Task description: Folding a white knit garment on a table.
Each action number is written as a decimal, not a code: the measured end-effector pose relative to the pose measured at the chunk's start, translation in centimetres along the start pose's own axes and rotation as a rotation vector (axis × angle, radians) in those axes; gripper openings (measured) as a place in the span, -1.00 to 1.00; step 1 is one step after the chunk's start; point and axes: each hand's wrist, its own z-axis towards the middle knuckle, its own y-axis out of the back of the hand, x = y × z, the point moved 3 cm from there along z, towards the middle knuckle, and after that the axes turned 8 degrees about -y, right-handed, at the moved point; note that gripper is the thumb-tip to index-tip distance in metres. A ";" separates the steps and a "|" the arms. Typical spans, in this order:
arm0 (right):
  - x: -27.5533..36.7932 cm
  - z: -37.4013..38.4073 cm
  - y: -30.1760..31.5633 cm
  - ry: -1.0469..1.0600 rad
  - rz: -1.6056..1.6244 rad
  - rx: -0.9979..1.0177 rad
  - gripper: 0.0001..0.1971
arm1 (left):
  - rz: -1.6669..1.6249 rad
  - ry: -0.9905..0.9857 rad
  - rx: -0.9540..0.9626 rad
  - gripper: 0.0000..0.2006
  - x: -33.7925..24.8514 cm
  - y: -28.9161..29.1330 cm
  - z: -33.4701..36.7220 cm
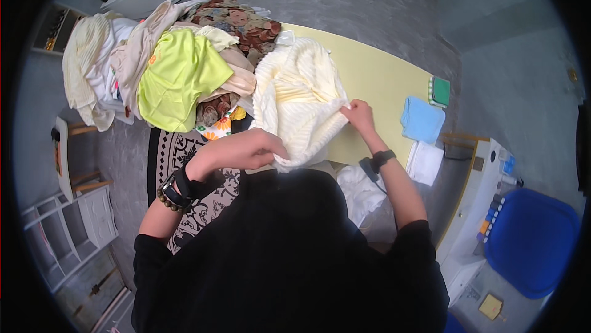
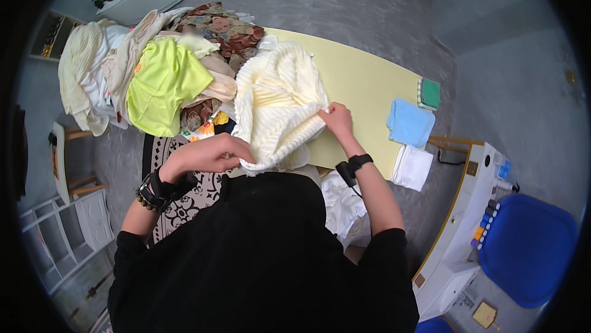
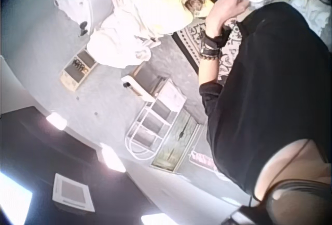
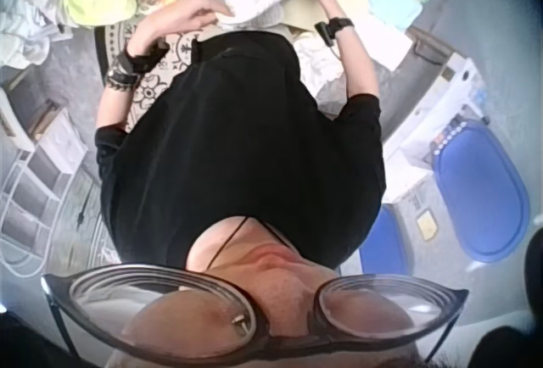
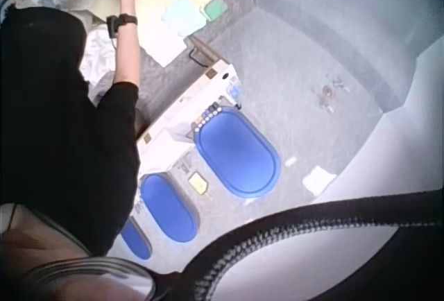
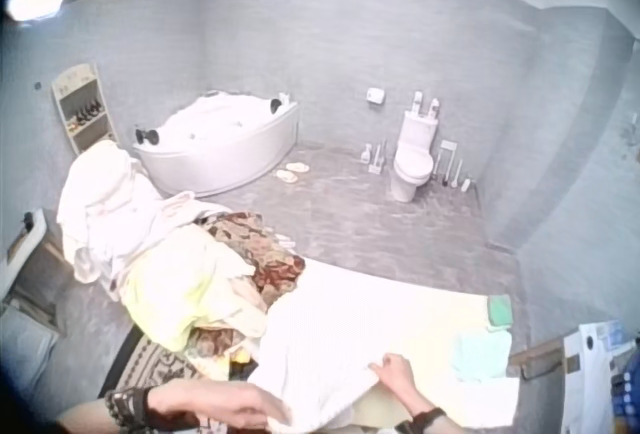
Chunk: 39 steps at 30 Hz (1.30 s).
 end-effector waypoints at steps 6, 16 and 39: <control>2.7 -2.9 9.7 0.288 -0.164 -0.240 -0.76 | 0.105 0.024 -0.356 -0.77 -1.4 2.4 -2.4; 10.5 -16.3 22.4 0.313 0.383 -0.218 -0.65 | 0.325 -0.154 -0.909 -0.71 -8.6 9.6 -6.1; 22.1 -58.0 23.8 0.964 0.871 -0.578 -0.70 | 0.474 -0.902 -0.919 -0.79 -29.6 4.6 -27.9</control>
